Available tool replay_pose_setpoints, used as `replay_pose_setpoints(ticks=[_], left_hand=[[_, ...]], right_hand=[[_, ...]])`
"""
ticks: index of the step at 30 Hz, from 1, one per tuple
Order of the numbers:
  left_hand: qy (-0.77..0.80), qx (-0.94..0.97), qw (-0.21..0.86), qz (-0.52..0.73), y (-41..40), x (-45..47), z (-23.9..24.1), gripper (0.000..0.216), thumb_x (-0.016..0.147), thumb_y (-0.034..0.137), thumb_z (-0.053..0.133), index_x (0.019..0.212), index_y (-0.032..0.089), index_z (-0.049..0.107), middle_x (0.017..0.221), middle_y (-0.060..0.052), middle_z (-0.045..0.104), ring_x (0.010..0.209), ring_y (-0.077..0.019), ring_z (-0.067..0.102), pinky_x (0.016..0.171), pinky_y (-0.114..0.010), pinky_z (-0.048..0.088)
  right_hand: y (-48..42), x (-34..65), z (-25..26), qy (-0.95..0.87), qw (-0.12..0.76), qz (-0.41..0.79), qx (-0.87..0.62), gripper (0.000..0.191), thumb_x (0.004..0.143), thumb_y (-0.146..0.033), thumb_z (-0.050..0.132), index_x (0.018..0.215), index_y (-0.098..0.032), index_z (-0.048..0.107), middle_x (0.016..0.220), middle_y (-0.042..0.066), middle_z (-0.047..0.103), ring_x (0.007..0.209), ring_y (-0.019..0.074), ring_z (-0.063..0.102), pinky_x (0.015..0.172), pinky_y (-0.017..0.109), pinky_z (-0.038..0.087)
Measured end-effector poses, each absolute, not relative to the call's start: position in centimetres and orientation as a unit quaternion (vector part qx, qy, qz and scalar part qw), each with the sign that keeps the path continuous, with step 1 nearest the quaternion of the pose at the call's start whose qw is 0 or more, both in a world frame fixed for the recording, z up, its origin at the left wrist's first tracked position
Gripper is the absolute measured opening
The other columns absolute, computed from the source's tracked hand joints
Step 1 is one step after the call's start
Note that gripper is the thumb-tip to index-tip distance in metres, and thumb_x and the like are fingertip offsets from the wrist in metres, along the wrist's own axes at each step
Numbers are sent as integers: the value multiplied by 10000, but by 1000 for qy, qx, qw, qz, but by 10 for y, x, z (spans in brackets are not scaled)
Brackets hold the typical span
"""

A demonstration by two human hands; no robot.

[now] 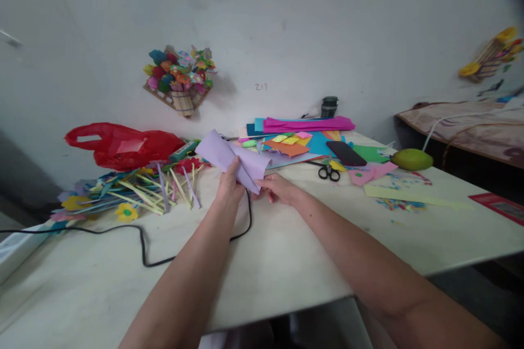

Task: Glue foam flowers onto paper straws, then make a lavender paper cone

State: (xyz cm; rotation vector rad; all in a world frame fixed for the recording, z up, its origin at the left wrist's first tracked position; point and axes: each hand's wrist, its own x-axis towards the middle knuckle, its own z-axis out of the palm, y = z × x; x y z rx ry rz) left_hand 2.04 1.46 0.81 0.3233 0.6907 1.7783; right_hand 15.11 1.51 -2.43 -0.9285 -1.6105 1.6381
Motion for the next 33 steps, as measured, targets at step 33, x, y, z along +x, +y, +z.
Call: replay_pose_setpoints(ticks=[33], left_hand=[[290,399,460,738,6,31,5,458,524,290,787,933,137,649,892,-87,678,832,-198,615,753,-299,473]], right_hand=[[16,151,-29,-575,397,650,-299,343,623,-121,707,945,-117,590,751,66,685,637,184,666,588,298,556]])
